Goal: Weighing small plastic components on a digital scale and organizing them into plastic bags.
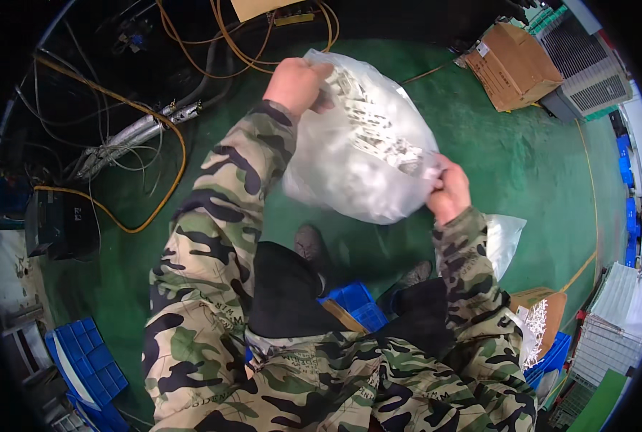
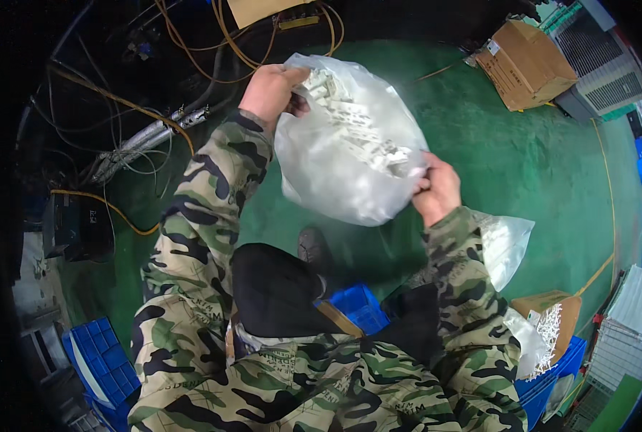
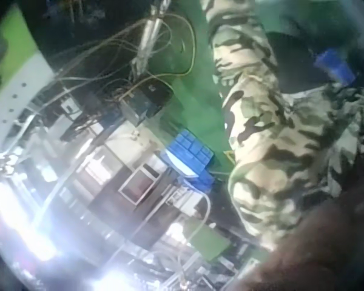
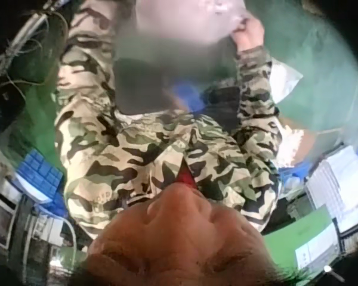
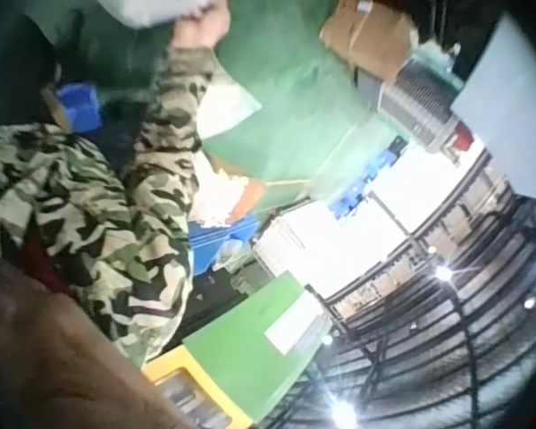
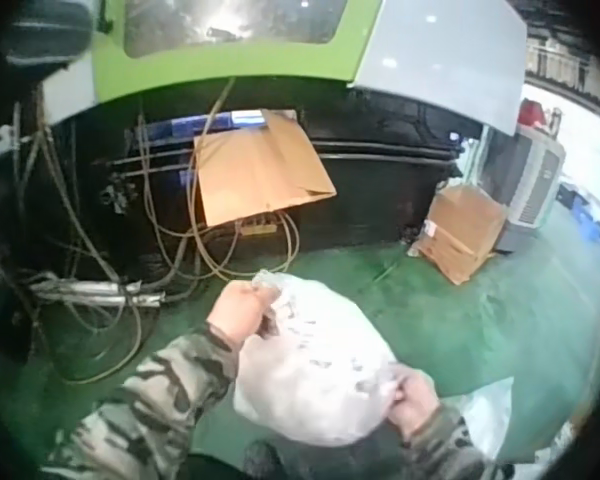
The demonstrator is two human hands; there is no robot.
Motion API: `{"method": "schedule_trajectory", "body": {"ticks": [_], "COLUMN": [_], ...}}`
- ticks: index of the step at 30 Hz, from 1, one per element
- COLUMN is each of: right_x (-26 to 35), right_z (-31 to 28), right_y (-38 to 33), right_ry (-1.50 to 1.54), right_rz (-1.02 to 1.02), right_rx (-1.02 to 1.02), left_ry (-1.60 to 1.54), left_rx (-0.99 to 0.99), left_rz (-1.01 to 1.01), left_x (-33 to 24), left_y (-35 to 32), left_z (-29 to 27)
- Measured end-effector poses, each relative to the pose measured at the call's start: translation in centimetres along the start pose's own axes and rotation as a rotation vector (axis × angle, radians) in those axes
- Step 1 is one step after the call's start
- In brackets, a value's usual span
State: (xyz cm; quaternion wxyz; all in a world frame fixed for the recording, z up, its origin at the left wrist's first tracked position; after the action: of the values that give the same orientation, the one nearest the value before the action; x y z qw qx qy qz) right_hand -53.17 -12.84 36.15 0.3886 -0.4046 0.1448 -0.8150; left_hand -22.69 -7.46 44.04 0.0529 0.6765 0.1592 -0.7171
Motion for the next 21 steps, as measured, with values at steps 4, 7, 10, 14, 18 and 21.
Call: {"method": "schedule_trajectory", "body": {"ticks": [4,7,10,14,18,21], "right_x": [-3.2,-3.2,-2.9,-5.2,-6.5,-6.7], "right_z": [3.2,4.3,4.0,1.8,-1.2,-1.9], "right_y": [4.0,6.3,9.1,12.3,13.5,13.9], "right_ry": [0.004,-0.079,-0.098,-0.186,-0.209,-0.258], "right_rz": [-0.029,-0.077,-0.086,0.036,0.059,0.026], "right_rx": [0.018,0.014,0.045,-0.018,-0.101,-0.034], "left_ry": [0.142,0.216,0.305,0.849,0.507,0.613], "left_rx": [-0.045,-0.071,-0.061,-0.032,0.041,-0.142], "left_rz": [-0.030,-0.021,-0.047,-0.067,-0.069,0.117], "left_x": [1.5,3.0,5.2,10.4,14.3,14.0], "left_y": [4.4,8.4,13.1,15.4,12.9,9.9], "left_z": [-3.6,-5.0,-5.4,-3.6,-2.2,-2.5]}}
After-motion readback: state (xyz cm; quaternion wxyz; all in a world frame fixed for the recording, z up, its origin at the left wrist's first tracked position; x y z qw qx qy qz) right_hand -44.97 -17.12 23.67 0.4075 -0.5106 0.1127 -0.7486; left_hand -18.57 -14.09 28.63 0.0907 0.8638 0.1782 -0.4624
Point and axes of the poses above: each hand's wrist, its own y-axis towards the middle knuckle, its own z-axis out of the palm, x = y × z, the point moved 2 cm from there along y, towards the middle knuckle, and after that the axes turned 8 degrees about x, right-handed, at the moved point
